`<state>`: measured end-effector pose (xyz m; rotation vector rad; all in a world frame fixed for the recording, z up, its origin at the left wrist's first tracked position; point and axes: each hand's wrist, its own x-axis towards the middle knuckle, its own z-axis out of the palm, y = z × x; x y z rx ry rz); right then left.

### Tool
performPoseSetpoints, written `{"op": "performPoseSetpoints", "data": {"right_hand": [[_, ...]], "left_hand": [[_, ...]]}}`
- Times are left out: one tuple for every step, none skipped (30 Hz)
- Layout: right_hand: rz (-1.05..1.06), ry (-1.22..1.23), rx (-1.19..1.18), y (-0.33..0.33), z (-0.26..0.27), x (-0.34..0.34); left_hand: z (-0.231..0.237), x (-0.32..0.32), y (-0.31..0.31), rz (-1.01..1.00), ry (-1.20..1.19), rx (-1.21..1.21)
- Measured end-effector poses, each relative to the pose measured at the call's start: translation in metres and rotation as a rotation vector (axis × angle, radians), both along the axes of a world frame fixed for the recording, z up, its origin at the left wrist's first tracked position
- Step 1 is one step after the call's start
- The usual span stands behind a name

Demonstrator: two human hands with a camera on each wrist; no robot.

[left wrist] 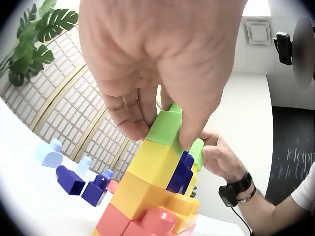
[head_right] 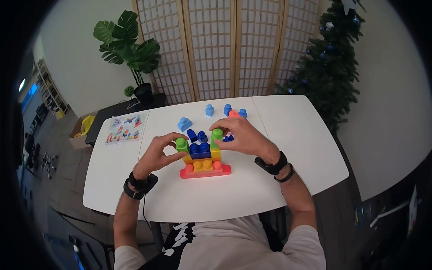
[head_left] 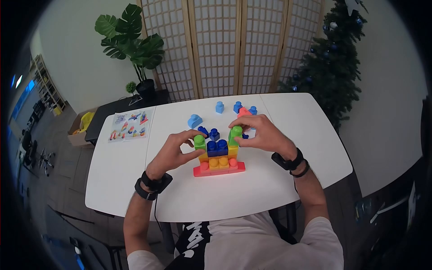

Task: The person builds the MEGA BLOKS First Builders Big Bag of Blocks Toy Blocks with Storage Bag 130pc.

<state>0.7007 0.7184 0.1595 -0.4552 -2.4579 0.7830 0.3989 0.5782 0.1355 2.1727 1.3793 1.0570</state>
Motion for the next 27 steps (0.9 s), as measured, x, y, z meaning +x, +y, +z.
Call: {"op": "performPoseSetpoints", "data": {"right_hand": [[0.004, -0.003, -0.001, -0.001, 0.0, -0.001], [0.007, -0.04, 0.002, -0.003, 0.001, -0.002], [0.006, -0.076, 0.004, -0.005, 0.0, -0.002], [0.006, -0.077, 0.002, -0.007, -0.003, -0.003], [0.022, -0.079, 0.066, -0.007, -0.008, -0.005], [0.039, -0.081, 0.13, -0.007, -0.012, -0.007], [0.039, -0.082, 0.128, -0.006, -0.015, -0.007], [0.038, -0.066, 0.142, -0.006, -0.019, -0.007], [0.035, -0.049, 0.154, -0.006, -0.02, -0.007], [0.034, -0.05, 0.152, -0.007, -0.018, -0.007], [0.017, -0.117, 0.092, -0.008, -0.013, -0.007], [-0.001, -0.183, 0.031, -0.009, -0.01, -0.006], [-0.007, -0.179, 0.031, -0.01, -0.011, -0.006], [-0.003, -0.18, 0.11, -0.01, -0.013, -0.006], [0.002, -0.181, 0.191, -0.009, -0.014, -0.007], [-0.002, -0.174, 0.201, -0.007, -0.014, -0.006], [0.062, -0.127, 0.113, -0.004, -0.013, -0.006], [0.125, -0.08, 0.025, 0.0, -0.012, -0.006], [0.122, -0.075, 0.034, 0.005, -0.013, -0.009], [0.076, 0.027, -0.115, 0.01, -0.017, -0.013], [0.032, 0.128, -0.266, 0.015, -0.023, -0.018], [0.037, 0.126, -0.27, 0.024, -0.03, -0.025], [0.026, 0.141, -0.27, 0.037, -0.038, -0.033], [0.012, 0.159, -0.267, 0.048, -0.047, -0.041], [0.002, 0.053, -0.22, 0.056, -0.059, -0.049], [0.001, 0.057, -0.218, 0.062, -0.07, -0.056], [0.071, 0.005, -0.115, 0.066, -0.082, -0.062]], "left_hand": [[-0.002, 0.0, 0.0, 0.001, -0.003, 0.002], [-0.003, 0.0, 0.001, 0.0, -0.005, 0.004], [-0.002, 0.0, 0.001, 0.0, -0.005, 0.004], [-0.002, 0.0, 0.001, -0.003, -0.003, 0.013], [-0.003, 0.001, 0.001, -0.006, -0.001, 0.022], [-0.003, 0.0, 0.002, -0.006, -0.002, 0.021], [-0.003, 0.0, 0.002, -0.003, 0.0, 0.02], [-0.004, 0.001, 0.002, 0.0, 0.002, 0.02], [-0.005, 0.001, 0.002, 0.0, 0.001, 0.018], [-0.006, 0.001, 0.002, -0.001, -0.015, 0.011], [-0.006, 0.002, 0.002, -0.003, -0.03, 0.004], [-0.007, 0.002, 0.002, -0.008, -0.028, 0.003], [-0.009, 0.001, 0.002, -0.001, -0.012, -0.002], [-0.009, 0.001, 0.002, 0.007, 0.004, -0.004], [-0.009, 0.002, 0.0, 0.005, 0.01, 0.001], [-0.01, 0.003, -0.002, 0.013, -0.002, -0.03], [-0.007, 0.002, -0.001, 0.021, -0.012, -0.057], [-0.003, 0.0, 0.0, 0.017, -0.002, -0.044], [0.001, -0.001, -0.001, -0.02, -0.088, -0.017], [0.003, -0.002, -0.002, -0.054, -0.18, 0.006], [-0.008, -0.011, 0.009, -0.062, -0.337, 0.054], [-0.012, -0.017, 0.018, -0.055, -0.338, 0.051], [-0.012, -0.022, 0.028, 0.06, -0.357, -0.001], [-0.015, -0.027, 0.038, 0.172, -0.374, -0.05], [-0.021, -0.027, 0.047, 0.249, -0.238, -0.061], [-0.032, -0.031, 0.057, 0.248, -0.235, -0.058], [-0.046, -0.034, 0.066, 0.212, -0.084, -0.043]]}}
